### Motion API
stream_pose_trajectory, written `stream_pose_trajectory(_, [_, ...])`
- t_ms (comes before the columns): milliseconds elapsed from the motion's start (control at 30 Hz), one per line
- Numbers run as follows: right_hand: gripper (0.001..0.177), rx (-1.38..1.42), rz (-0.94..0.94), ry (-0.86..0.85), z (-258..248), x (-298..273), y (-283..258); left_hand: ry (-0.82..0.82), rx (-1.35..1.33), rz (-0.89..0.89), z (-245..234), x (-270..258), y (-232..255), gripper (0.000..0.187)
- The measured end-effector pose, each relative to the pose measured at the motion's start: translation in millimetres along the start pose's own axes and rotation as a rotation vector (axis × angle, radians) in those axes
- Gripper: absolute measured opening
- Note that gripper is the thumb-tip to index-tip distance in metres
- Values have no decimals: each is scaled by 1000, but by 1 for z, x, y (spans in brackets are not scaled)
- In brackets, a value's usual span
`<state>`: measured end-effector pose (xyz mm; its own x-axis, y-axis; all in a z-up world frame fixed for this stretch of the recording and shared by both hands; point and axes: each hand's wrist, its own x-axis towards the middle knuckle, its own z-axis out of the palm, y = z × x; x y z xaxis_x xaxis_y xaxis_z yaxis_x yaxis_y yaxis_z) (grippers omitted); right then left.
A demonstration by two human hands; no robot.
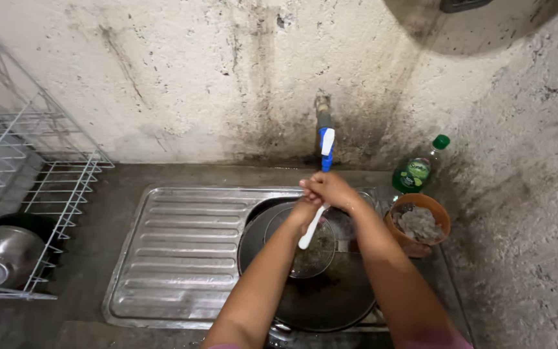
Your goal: The person takes a saucepan, fills it with water from a dispenser, and places it on a gas stove. They open a box of milk powder and its foil packet, wash a spoon at the sink, and scoop milk powder into a glass.
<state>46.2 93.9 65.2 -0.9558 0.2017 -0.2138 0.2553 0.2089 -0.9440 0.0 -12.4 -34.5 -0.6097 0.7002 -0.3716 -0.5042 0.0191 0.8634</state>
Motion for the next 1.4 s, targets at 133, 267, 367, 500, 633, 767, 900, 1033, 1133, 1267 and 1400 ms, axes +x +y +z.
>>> stream_pose_trajectory(133, [22, -380, -380, 446, -20, -9, 20, -43, -25, 98, 6, -5, 14, 33])
stream_pose_trajectory(267, [30, -210, -401, 728, -6, -19, 30, -268, -95, 242, 4, -6, 23, 41])
stream_pose_trajectory(367, [27, -233, -435, 776, 15, -31, 27, -292, -63, 290, -3, -16, 33, 47])
stream_pose_trajectory(500, [30, -103, -322, 668, 33, -34, 18, -203, -87, 305, -13, -47, 43, 51])
stream_pose_trajectory(633, [22, 357, -124, 391, 32, -23, 17, 49, 295, 419, -21, -69, 39, 47])
stream_pose_trajectory(767, [17, 252, -48, 296, 36, -7, 21, 158, 710, 732, -37, -66, 19, 60])
stream_pose_trajectory(900, [28, 398, -171, 326, 42, 14, 23, 172, 551, 938, -36, -51, -2, 54])
stream_pose_trajectory(1033, [15, 1007, 23, 109, 22, 20, 18, 135, 322, 39, -32, -54, -6, 55])
stream_pose_trajectory(1133, [25, 996, 75, 6, 18, 7, 2, 22, 393, 17, -29, -52, -10, 55])
stream_pose_trajectory(1267, [18, 701, 3, -185, 19, -30, -36, -102, 300, 98, -20, -13, -28, 50])
stream_pose_trajectory(1400, [23, 254, -4, -210, 10, -58, -61, -80, 473, 674, -17, 29, -39, 36])
